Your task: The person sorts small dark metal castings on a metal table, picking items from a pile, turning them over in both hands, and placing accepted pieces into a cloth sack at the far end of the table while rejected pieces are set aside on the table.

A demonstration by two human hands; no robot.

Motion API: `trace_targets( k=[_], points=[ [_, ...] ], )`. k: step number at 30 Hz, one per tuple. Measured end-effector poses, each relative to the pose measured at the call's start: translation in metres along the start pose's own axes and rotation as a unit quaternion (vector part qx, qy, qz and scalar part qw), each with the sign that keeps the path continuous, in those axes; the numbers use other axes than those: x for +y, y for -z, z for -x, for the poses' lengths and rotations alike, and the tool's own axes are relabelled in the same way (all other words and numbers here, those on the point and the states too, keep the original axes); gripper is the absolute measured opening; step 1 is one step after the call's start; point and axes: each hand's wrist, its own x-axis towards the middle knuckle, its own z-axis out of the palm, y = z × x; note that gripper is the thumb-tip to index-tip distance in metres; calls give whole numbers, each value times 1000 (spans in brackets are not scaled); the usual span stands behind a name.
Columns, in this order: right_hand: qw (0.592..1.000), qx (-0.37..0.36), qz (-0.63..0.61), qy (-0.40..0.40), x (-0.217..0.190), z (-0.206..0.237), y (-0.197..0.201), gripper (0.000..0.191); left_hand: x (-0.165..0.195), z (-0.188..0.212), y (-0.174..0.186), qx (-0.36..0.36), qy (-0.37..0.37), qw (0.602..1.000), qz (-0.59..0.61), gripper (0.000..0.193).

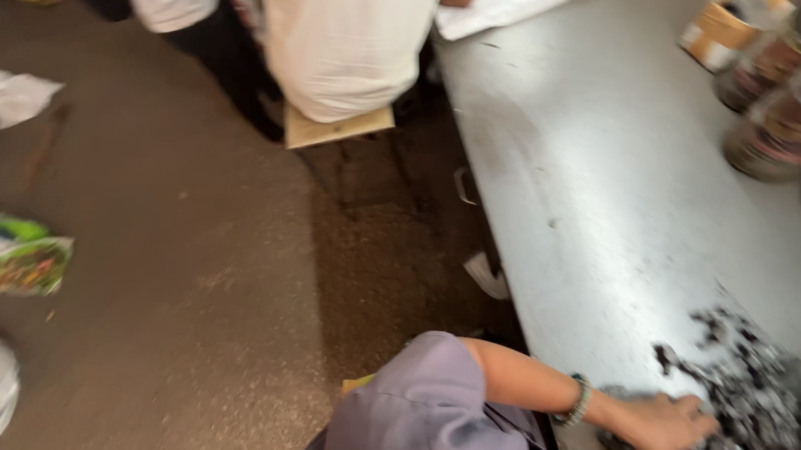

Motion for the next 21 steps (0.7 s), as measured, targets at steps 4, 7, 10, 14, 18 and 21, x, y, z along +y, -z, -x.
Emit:
trace_targets(
  k=[4,7,10,14,18,21],
  points=[
    [999,35,-10,-30,32,44,15,36,-7,15,-6,69,-11,994,-79,125],
    [997,43,-19,-59,17,77,25,37,-6,19,10,89,7,991,-99,93],
    [995,46,-43,-82,-3,84,38,30,-11,9,37,153,14,985,-79,90],
    [993,61,-53,-85,-15,75,48,29,-20,-18,69,254,41,963,-84,79],
    [979,71,-138,-135,-8,79,48,27,-25,-55,93,259,47,959,-106,82],
    [901,91,-355,-233,2,83,45,26,-21,-85,101,226,15,964,-143,70]
  ],
)
